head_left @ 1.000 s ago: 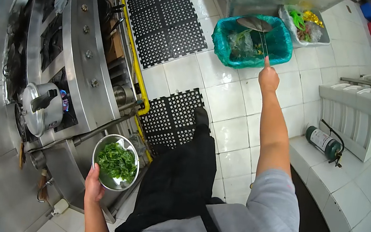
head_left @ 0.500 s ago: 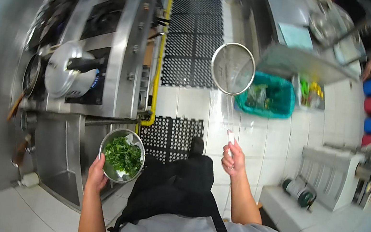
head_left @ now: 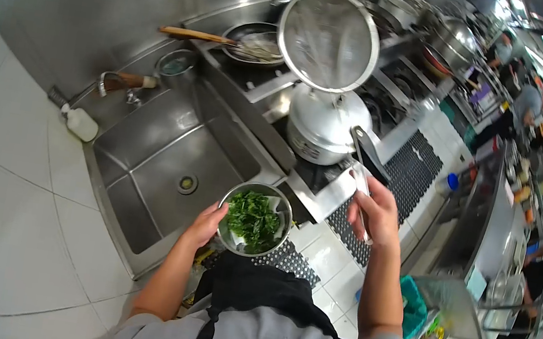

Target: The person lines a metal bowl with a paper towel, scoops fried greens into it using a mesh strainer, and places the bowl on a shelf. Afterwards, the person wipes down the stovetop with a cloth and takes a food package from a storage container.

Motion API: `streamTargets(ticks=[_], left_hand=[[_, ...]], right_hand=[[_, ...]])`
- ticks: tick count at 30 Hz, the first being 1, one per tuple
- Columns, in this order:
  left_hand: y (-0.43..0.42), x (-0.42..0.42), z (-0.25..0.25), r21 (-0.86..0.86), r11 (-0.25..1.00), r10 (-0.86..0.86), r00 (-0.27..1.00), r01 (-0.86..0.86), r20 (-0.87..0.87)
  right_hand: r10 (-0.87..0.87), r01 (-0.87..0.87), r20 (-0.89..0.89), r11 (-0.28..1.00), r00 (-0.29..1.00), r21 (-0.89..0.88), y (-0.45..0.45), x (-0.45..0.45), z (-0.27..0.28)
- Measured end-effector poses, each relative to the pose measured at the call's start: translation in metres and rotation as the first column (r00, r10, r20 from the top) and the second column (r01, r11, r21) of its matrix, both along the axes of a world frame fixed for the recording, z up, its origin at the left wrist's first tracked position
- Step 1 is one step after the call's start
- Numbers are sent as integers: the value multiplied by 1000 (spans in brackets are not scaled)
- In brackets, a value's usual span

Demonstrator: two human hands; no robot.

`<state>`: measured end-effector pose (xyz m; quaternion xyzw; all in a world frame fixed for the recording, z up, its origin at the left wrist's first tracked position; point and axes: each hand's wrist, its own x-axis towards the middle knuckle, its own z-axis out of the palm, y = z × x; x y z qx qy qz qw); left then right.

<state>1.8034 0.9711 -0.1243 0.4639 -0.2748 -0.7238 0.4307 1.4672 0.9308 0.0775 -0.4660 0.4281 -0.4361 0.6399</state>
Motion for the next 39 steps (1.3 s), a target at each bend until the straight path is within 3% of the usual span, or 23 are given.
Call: streamTargets(ticks=[2, 4, 8, 10, 11, 13, 14, 15, 16, 18, 20, 21, 23, 24, 25, 26, 28, 29, 30, 32, 35, 39], left_hand=[[26, -7, 22, -67, 996, 70, 997, -67, 36], [5, 15, 22, -97, 991, 96, 994, -91, 56], [-14, 51, 10, -123, 987, 119, 983, -102, 141], [10, 49, 20, -170, 979, 152, 950, -109, 271], [11, 55, 10, -149, 979, 169, 967, -142, 189], [20, 60, 11, -155, 973, 205, 954, -174, 217], [21, 64, 14, -148, 970, 226, 940, -193, 255], [20, 68, 14, -153, 969, 228, 938, -193, 259], [32, 63, 19, -96, 981, 191, 941, -171, 281], [31, 61, 24, -16, 992, 121, 947, -121, 297], [21, 54, 33, 39, 998, 50, 980, -58, 195], [15, 49, 27, 55, 998, 27, 980, -38, 195], [2, 37, 9, -221, 974, -14, 990, 45, 139], [-2, 25, 30, -255, 963, -44, 983, 89, 177], [-8, 11, 49, -328, 929, -88, 964, 171, 252], [-19, -1, 45, -325, 911, -198, 961, 254, 195], [-32, -39, 58, -185, 930, -295, 945, 318, 141], [-39, -56, 51, -211, 890, -369, 910, 404, 187], [-41, -83, 74, -215, 881, -418, 906, 421, 62], [-45, -138, 85, -263, 807, -537, 842, 529, 44], [-43, -232, 100, -284, 707, -663, 746, 648, 53], [-40, -345, 81, -356, 506, -766, 599, 785, 234]], right_hand=[[43, -42, 66, 999, 997, -10, -13, 38, 18], [103, -118, 223, 991, 970, 57, -85, 94, 9], [80, -106, 157, 981, 984, 163, -242, 183, -53], [-132, 115, 60, 966, 989, 233, -250, 216, -42], [-163, 139, 79, 960, 983, 243, -275, 231, -56], [-223, 184, 129, 948, 966, 260, -304, 260, -71], [-96, 55, 139, 961, 986, 272, -311, 274, -70], [127, -183, 236, 955, 963, 234, -302, 290, -68], [289, -333, 180, 890, 940, 311, -251, 303, -27], [659, -670, 125, 717, 742, 192, -203, 323, 1], [777, -778, -41, 628, 628, -13, -141, 311, 32], [828, -838, -144, 519, 541, -165, -114, 288, 46], [853, -894, -284, 376, 437, -246, -83, 228, 62], [862, -882, -225, 399, 454, -251, -70, 193, 66], [832, -849, -195, 477, 520, -227, -61, 155, 62], [738, -742, -109, 641, 666, -196, -49, 118, 53], [333, -347, -139, 933, 933, -93, -19, 42, 22], [85, -124, -236, 980, 968, -154, -4, 5, 5], [-172, 135, -288, 980, 942, -143, 19, -22, -3], [-441, 427, -296, 897, 847, -114, 75, -82, -23], [-634, 636, -148, 771, 759, -39, 155, -152, -54], [-810, 811, -55, 580, 584, 81, 217, -201, -106]])
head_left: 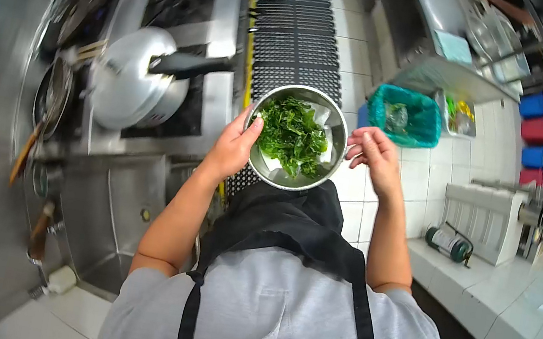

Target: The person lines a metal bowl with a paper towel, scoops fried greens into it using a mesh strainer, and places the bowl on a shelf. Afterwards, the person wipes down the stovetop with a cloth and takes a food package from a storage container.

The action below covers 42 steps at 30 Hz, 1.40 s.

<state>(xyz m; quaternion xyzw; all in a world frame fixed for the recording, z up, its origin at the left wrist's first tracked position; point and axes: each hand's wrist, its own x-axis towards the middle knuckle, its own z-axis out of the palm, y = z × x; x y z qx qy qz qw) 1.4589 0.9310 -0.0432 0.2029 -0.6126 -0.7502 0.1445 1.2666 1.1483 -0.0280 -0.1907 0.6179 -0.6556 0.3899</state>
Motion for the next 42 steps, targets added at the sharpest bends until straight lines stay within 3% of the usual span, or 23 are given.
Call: streamTargets(ticks=[3, 7, 13, 14, 15, 17, 20, 24, 28, 31, 35, 36, 40, 42], left_hand=[[15, -93, -4, -100, 990, -102, 995, 104, 23], [35, -187, 5, 45, 982, -185, 977, 182, 101], [36, -278, 31, -3, 945, -318, 921, 327, 226], [30, -292, 28, -84, 929, -338, 917, 362, 210], [27, -305, 41, -124, 915, -329, 888, 384, 320], [3, -332, 41, -7, 901, -401, 841, 433, 364], [-16, -365, 56, 86, 928, -373, 882, 364, 288], [-59, -413, 50, 121, 899, -437, 878, 421, 196], [-112, -459, 39, 200, 907, -395, 913, 371, 98], [-169, -506, 23, 166, 908, -396, 918, 385, 38], [-235, -562, 24, 225, 893, -406, 913, 390, 31], [-242, -573, 37, 217, 918, -339, 941, 331, 0], [-304, -624, 22, 279, 834, -494, 869, 476, -4], [-321, -655, 21, 359, 839, -427, 904, 408, -28]], right_hand=[[-91, 96, -85, 993, 992, 68, 32, -45, -26], [-180, 186, -74, 979, 981, 83, 59, -101, -25], [-257, 257, 25, 966, 966, 20, 66, -170, -14], [-282, 283, 76, 959, 956, 5, 63, -179, -12], [-305, 308, 124, 951, 944, -9, 60, -188, -9], [-353, 357, 127, 934, 927, -15, 53, -206, -11], [-422, 443, 213, 895, 881, -58, 35, -227, -7], [-423, 439, 180, 897, 888, -58, -1, -273, -3], [-416, 427, 145, 902, 898, -56, -61, -317, 5], [-426, 435, 109, 897, 898, -79, -112, -354, 12], [-442, 448, 81, 889, 893, -93, -177, -410, 14], [-447, 450, 59, 889, 893, -84, -192, -426, 16], [-456, 459, 47, 884, 889, -89, -237, -468, 15], [-470, 470, 28, 876, 882, -105, -259, -499, 16]])
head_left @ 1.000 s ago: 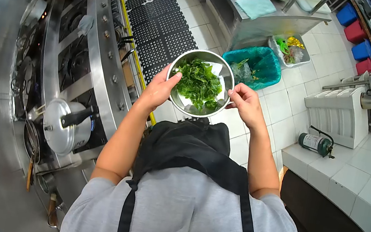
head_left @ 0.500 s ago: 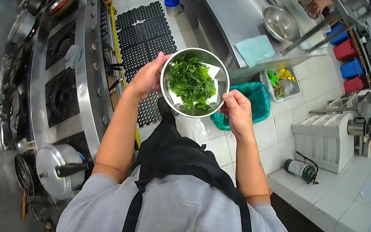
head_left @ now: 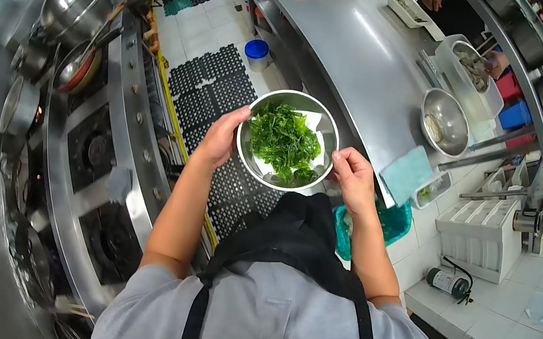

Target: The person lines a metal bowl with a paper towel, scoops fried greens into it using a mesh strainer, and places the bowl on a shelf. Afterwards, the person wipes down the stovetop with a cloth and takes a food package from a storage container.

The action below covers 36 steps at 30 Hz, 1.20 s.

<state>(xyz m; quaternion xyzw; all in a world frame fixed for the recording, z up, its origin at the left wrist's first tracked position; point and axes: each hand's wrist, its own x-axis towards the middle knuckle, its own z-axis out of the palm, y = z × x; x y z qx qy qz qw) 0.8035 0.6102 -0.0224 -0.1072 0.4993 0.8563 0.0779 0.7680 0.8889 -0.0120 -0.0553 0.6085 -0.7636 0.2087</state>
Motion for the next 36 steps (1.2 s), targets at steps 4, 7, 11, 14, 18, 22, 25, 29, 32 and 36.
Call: streamTargets(ticks=[4, 7, 11, 14, 18, 22, 25, 29, 32, 36], left_hand=[[-36, -60, -6, 11, 999, 36, 995, -35, -94], [-65, -95, 5, -59, 996, 59, 991, -67, -123], [-119, -128, 29, -107, 983, 135, 982, -149, -131], [-160, -146, 31, 2, 962, 268, 944, -272, -194], [-223, -177, 19, 141, 914, 399, 906, -381, -141], [-290, -224, 3, 188, 924, 363, 918, -332, -160], [-327, -261, 17, 180, 939, 322, 934, -294, -154], [-374, -311, 19, 198, 969, 180, 969, -145, -172], [-397, -344, 14, 35, 995, 100, 992, -98, -71], [-422, -397, 1, 53, 997, 61, 993, -56, -99]], right_hand=[[5, -4, -7, 999, 1000, 52, -40, -70, -11], [49, -49, 6, 998, 999, 30, -76, -124, -15], [150, -150, -9, 988, 989, 25, -142, -200, -2], [192, -187, -92, 980, 977, 65, -196, -238, 27], [465, -420, -480, 884, 744, 206, -254, -293, 32], [650, -322, -638, 759, 413, 565, -312, -329, 61], [658, -201, -661, 747, 361, 633, -352, -357, 70], [570, 65, -753, 782, 328, 620, -381, -405, 106], [469, 397, -833, 733, 295, 553, -394, -438, 140], [424, 499, -858, 697, 291, 514, -407, -477, 173]])
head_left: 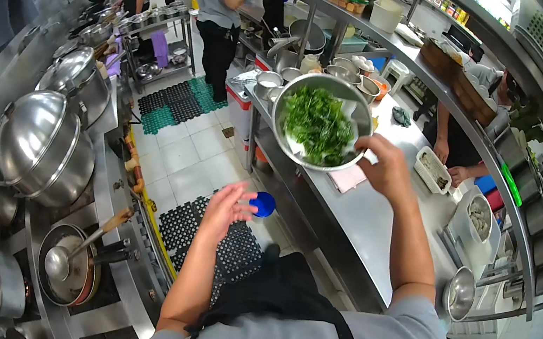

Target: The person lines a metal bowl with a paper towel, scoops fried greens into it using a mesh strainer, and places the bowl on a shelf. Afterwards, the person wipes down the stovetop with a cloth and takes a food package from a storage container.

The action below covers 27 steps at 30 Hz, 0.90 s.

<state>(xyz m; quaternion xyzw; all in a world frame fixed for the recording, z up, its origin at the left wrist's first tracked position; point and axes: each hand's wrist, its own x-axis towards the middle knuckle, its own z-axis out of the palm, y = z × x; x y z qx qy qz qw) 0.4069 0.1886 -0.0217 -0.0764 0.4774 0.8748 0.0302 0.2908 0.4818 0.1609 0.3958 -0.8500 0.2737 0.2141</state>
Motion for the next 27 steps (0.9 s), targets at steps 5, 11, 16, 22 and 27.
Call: streamTargets(ticks=[5, 11, 16, 22, 27], left_hand=[[-12, -82, 72, -448, 877, 35, 954, -172, -299], [-28, -177, 140, -743, 506, -157, 799, -439, -580], [-53, -241, 160, -791, 463, -276, 783, -400, -558], [-85, -287, 192, -750, 441, -249, 736, -492, -629], [-128, -332, 230, -714, 505, -253, 709, -484, -659]], right_hand=[[46, -45, 76, 999, 996, -17, -17, -55, 8], [176, -174, 188, 984, 966, -29, -30, -137, 3], [266, -260, 155, 964, 952, -56, -50, -202, 19], [233, -226, 144, 972, 962, -67, -74, -263, 66], [-91, 61, -179, 984, 980, -165, -91, -356, 130]])
